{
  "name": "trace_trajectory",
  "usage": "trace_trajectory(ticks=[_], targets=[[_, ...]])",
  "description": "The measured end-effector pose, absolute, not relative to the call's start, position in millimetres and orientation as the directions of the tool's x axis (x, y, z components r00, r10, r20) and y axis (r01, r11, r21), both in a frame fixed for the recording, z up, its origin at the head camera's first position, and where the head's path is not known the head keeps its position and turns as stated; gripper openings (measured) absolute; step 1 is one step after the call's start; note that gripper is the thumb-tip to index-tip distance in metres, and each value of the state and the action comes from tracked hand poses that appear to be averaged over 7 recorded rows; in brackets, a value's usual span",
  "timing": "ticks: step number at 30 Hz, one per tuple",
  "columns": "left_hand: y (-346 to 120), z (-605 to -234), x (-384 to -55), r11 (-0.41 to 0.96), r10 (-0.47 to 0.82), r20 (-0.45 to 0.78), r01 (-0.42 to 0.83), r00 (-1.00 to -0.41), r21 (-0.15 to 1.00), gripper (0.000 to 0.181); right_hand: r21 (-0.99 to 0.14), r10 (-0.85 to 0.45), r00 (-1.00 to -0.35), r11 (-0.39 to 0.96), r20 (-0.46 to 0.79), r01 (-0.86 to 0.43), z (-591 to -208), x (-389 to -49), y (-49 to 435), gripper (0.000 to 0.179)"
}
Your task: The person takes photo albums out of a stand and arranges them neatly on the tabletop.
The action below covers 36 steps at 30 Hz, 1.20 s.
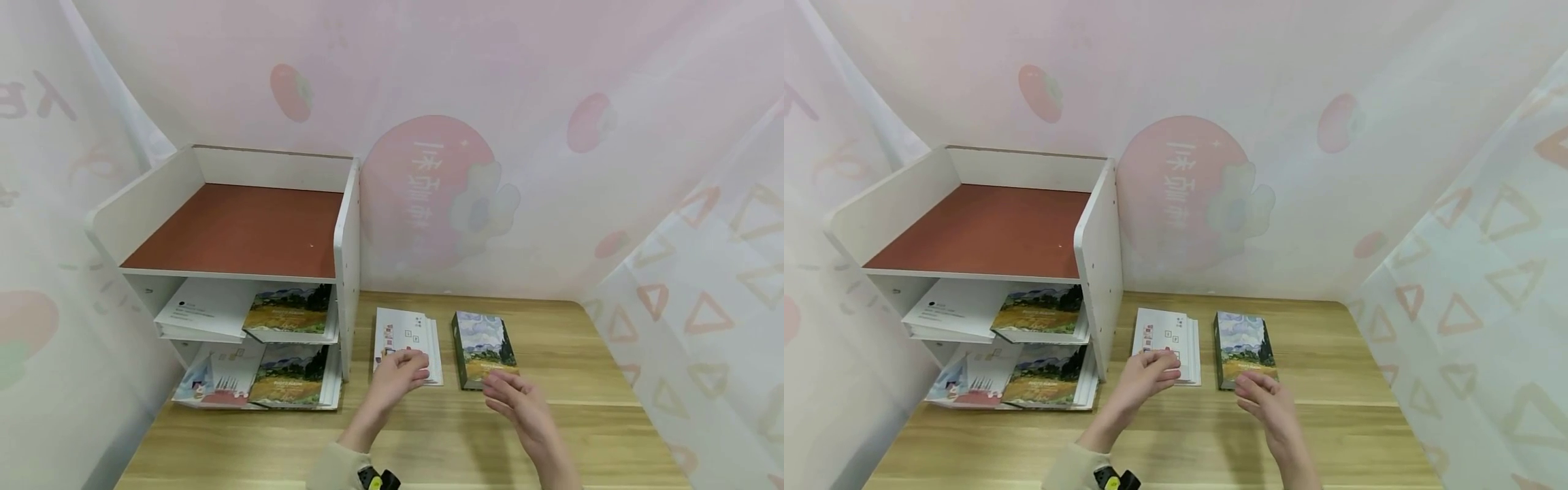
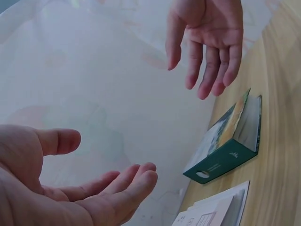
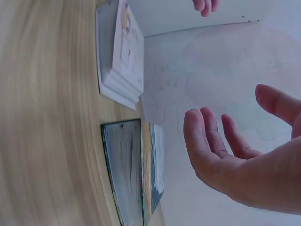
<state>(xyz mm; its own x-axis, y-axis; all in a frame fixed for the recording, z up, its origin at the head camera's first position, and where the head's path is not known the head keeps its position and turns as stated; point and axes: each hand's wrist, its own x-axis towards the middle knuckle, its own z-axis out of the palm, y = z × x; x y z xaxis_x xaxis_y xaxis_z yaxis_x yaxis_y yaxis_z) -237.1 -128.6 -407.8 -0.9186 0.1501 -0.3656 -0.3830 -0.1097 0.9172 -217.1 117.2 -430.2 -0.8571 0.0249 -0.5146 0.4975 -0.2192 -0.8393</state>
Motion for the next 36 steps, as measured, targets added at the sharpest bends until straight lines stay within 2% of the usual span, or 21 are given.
trace_trajectory(ticks=[5, 9, 12, 18, 23, 27, 31, 36], targets=[[-139, -404, -233, -0.101, 0.151, -0.381, -0.397, -0.912, 0.912, 0.044, -0.821, 0.024, -0.852, -0.282, -0.523, 0.496, -430, -214, 104, 0.034], [-147, -403, -225, -0.082, 0.182, -0.387, -0.407, -0.904, 0.91, 0.045, -0.812, 0.037, -0.848, -0.314, -0.528, 0.492, -432, -211, 97, 0.039], [-155, -406, -219, -0.075, 0.188, -0.395, -0.415, -0.899, 0.907, 0.049, -0.813, 0.038, -0.846, -0.304, -0.531, 0.496, -432, -209, 90, 0.045], [-176, -409, -209, -0.074, 0.208, -0.436, -0.458, -0.876, 0.886, 0.054, -0.817, 0.025, -0.845, -0.275, -0.534, 0.507, -434, -208, 79, 0.046], [-195, -408, -207, -0.121, 0.25, -0.469, -0.508, -0.847, 0.853, 0.066, -0.818, -0.01, -0.848, -0.256, -0.53, 0.515, -434, -208, 74, 0.058], [-209, -408, -206, -0.163, 0.27, -0.476, -0.527, -0.837, 0.834, 0.072, -0.814, -0.028, -0.848, -0.263, -0.529, 0.517, -432, -205, 67, 0.056], [-222, -406, -205, -0.227, 0.273, -0.469, -0.53, -0.84, 0.817, 0.068, -0.805, -0.046, -0.851, -0.303, -0.523, 0.511, -429, -202, 59, 0.051], [-238, -404, -202, -0.293, 0.265, -0.453, -0.519, -0.851, 0.803, 0.067, -0.766, -0.144, -0.84, -0.351, -0.523, 0.538, -425, -204, 48, 0.061]])
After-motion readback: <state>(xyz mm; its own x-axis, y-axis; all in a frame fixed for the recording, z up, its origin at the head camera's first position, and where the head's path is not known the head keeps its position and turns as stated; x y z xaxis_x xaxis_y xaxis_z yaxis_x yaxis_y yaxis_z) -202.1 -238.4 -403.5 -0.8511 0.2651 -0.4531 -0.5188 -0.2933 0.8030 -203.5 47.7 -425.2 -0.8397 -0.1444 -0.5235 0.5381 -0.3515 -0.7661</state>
